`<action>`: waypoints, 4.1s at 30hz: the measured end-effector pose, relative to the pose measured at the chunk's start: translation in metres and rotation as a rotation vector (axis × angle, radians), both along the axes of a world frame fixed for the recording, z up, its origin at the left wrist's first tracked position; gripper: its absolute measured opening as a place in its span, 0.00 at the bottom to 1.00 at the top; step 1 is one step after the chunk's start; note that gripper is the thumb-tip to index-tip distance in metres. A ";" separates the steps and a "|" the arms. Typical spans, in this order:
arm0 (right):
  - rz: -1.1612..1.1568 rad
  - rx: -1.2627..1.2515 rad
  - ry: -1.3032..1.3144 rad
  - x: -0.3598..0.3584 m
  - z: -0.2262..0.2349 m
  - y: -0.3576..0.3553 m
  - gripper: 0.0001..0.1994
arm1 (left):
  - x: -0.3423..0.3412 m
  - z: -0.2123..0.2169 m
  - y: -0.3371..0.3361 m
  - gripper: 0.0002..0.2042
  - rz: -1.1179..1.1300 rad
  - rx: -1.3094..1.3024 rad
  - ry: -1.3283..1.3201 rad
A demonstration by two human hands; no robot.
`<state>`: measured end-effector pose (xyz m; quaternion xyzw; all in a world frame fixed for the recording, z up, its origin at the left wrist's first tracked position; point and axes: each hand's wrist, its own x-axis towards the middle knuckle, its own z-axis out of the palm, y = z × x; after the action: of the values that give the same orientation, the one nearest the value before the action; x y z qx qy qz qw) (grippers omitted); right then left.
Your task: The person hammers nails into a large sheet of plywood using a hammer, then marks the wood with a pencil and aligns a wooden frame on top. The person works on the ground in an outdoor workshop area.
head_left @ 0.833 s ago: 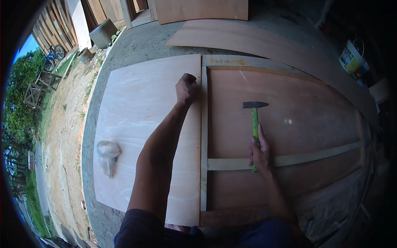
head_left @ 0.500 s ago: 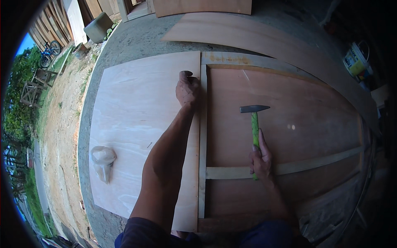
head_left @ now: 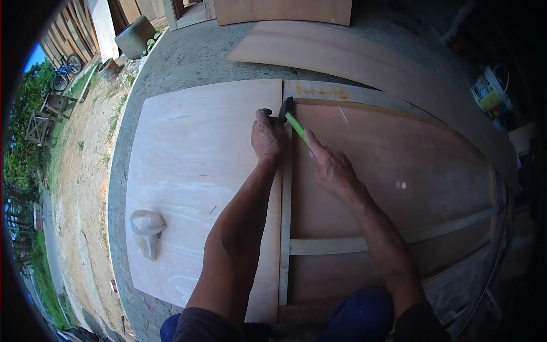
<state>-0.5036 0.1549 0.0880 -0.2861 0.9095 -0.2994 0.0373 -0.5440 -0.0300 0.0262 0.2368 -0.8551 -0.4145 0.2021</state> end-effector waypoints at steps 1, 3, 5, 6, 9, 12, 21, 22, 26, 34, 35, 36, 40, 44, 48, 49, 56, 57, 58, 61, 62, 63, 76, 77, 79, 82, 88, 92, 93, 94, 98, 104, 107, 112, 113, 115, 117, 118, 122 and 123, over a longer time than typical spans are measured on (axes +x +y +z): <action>0.002 0.050 -0.009 -0.002 0.008 -0.008 0.35 | 0.000 0.000 -0.001 0.15 0.012 -0.010 -0.036; 0.001 0.131 -0.005 -0.003 0.019 -0.018 0.35 | 0.000 -0.001 -0.005 0.16 0.025 -0.024 -0.052; -0.005 0.195 0.021 -0.005 0.023 -0.023 0.35 | 0.001 -0.004 -0.006 0.16 0.029 -0.030 -0.013; 0.008 0.190 0.010 -0.011 0.021 -0.020 0.36 | 0.001 -0.001 -0.003 0.17 0.008 -0.024 -0.015; 0.015 0.131 0.030 -0.021 0.019 -0.014 0.35 | 0.002 0.006 0.001 0.18 -0.024 -0.004 0.003; -0.013 0.043 0.092 -0.001 0.033 -0.024 0.33 | 0.004 -0.003 -0.006 0.19 0.029 0.033 0.074; -0.043 -0.263 0.247 0.005 0.029 -0.035 0.35 | 0.005 -0.019 -0.008 0.19 0.079 0.012 0.164; -0.043 -0.124 0.133 0.001 0.023 -0.033 0.35 | 0.001 -0.016 -0.008 0.18 0.075 0.015 0.172; -0.023 0.071 -0.026 -0.010 0.013 -0.033 0.35 | -0.001 -0.015 -0.011 0.16 0.080 0.058 0.155; -0.056 0.056 -0.037 0.006 0.004 -0.024 0.34 | 0.002 -0.010 -0.010 0.16 0.073 0.172 0.175; -0.074 0.118 -0.075 0.005 0.003 -0.026 0.34 | 0.003 -0.008 -0.009 0.15 0.077 0.174 0.182; -0.090 0.182 -0.117 0.006 0.001 -0.028 0.34 | 0.005 -0.008 -0.010 0.14 0.072 0.167 0.188; -0.105 0.151 -0.104 0.007 0.006 -0.024 0.36 | 0.009 -0.005 -0.025 0.12 -0.088 0.140 0.230; -0.284 -0.184 -0.246 0.074 -0.015 0.014 0.31 | 0.064 -0.019 -0.072 0.13 -0.400 0.739 0.085; -0.337 -0.319 -0.244 0.124 -0.061 0.104 0.30 | 0.158 0.025 -0.139 0.10 -0.316 0.308 -0.230; -0.358 -0.403 -0.238 0.126 -0.073 0.108 0.30 | 0.179 0.029 -0.153 0.08 -0.257 0.185 -0.269; -0.507 -0.699 -0.420 0.139 -0.062 0.091 0.29 | 0.280 0.041 -0.167 0.09 -0.156 -0.183 -0.391; -0.509 -0.706 -0.412 0.139 -0.065 0.092 0.29 | 0.277 0.037 -0.161 0.09 -0.172 -0.155 -0.326; -0.513 -0.714 -0.404 0.138 -0.069 0.093 0.29 | 0.274 0.034 -0.157 0.09 -0.157 -0.170 -0.303; -0.516 -0.687 -0.385 0.134 -0.080 0.097 0.29 | 0.252 0.033 -0.134 0.10 -0.165 -0.260 -0.322; -0.522 -0.667 -0.376 0.132 -0.084 0.100 0.29 | 0.244 0.033 -0.128 0.10 -0.187 -0.316 -0.351; -0.513 -0.629 -0.310 0.130 -0.087 0.105 0.29 | 0.239 0.031 -0.126 0.10 -0.211 -0.368 -0.382; -0.477 -0.598 -0.144 0.131 -0.094 0.100 0.31 | 0.044 0.002 -0.097 0.08 -0.192 0.058 -0.011; -0.476 -0.592 -0.126 0.130 -0.097 0.100 0.31 | 0.017 -0.002 -0.092 0.08 -0.163 0.123 -0.020; -0.486 -0.580 -0.222 0.134 -0.105 0.106 0.31 | -0.029 -0.005 -0.079 0.09 -0.132 0.152 -0.003; -0.501 -0.647 -0.355 0.137 -0.088 0.098 0.32 | -0.079 -0.012 -0.075 0.09 -0.115 0.026 0.031; -0.542 -0.623 -0.371 0.142 -0.085 0.104 0.31 | -0.118 0.008 -0.042 0.16 -0.013 -0.022 -0.060; -0.529 -0.579 -0.416 0.144 -0.077 0.100 0.31 | -0.116 0.007 -0.041 0.15 -0.040 -0.035 -0.095; -0.483 -0.498 -0.314 0.137 -0.081 0.103 0.31 | -0.119 0.008 -0.040 0.16 -0.045 -0.025 -0.108; -0.448 -0.458 -0.280 0.134 -0.083 0.105 0.31 | -0.122 0.009 -0.039 0.17 -0.049 -0.015 -0.122; -0.367 -0.378 -0.374 0.066 -0.020 0.058 0.31 | -0.123 0.008 -0.049 0.17 -0.063 -0.032 -0.120; -0.199 -0.262 -0.100 -0.054 0.022 -0.013 0.33 | -0.126 0.015 -0.044 0.16 -0.059 -0.052 -0.154; -0.139 -0.148 -0.002 -0.097 0.023 -0.034 0.32 | -0.127 0.020 -0.040 0.16 -0.075 -0.053 -0.162; -0.119 -0.158 0.105 -0.120 0.020 -0.060 0.31 | -0.122 0.018 -0.041 0.16 -0.069 -0.049 -0.162; -0.109 -0.079 0.049 -0.127 0.014 -0.061 0.31 | -0.122 0.018 -0.040 0.16 -0.071 -0.052 -0.160; -0.086 0.075 -0.059 -0.137 0.010 -0.064 0.31 | -0.123 0.019 -0.040 0.16 -0.073 -0.063 -0.152; -0.073 0.018 -0.029 -0.136 0.019 -0.064 0.32 | -0.124 0.018 -0.045 0.17 -0.066 -0.057 -0.190; -0.065 -0.007 -0.019 -0.132 0.027 -0.064 0.32 | -0.122 0.017 -0.046 0.17 -0.063 -0.050 -0.214; -0.124 -0.044 0.003 -0.121 0.028 -0.062 0.30 | -0.120 0.018 -0.042 0.19 -0.075 -0.035 -0.220; -0.109 0.050 -0.030 -0.131 0.026 -0.064 0.30 | -0.123 0.021 -0.041 0.19 -0.080 -0.024 -0.222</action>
<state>-0.6343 0.0909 0.1145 -0.2305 0.9302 -0.2826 0.0419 -0.6671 -0.0706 0.0473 0.2444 -0.8860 -0.3831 0.0924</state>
